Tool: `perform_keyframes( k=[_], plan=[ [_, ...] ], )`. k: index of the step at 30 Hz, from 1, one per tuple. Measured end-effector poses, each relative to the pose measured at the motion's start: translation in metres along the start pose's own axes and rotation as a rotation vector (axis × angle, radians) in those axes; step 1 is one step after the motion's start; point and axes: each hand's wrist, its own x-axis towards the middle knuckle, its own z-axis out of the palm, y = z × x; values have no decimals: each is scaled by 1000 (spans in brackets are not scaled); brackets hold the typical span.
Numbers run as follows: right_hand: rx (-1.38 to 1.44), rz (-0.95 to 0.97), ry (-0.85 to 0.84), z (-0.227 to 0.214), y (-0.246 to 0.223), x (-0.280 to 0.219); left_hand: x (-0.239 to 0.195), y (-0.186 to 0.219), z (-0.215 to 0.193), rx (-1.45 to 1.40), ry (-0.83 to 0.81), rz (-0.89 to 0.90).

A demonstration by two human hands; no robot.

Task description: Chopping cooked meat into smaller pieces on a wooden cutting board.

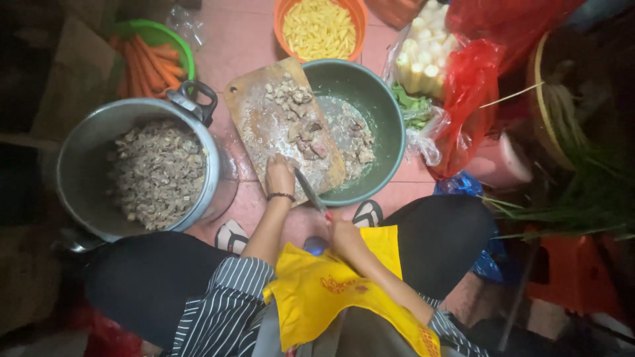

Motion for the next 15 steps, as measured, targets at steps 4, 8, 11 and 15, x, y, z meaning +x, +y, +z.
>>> perform_keyframes(
  k=[4, 8, 11, 15],
  plan=[
    [-58, 299, -55, -52, -39, 0, -6, 20, -23, 38, -41, 2],
    [-181, 309, -22, -57, -31, 12, 4, -5, -1, 126, -120, 213],
    [-239, 292, -34, -50, -28, 19, 2, 4, -18, 105, -144, 265],
    [-274, 243, -46, -44, -32, 26, -1, -5, -3, -23, -24, 248]
  ],
)
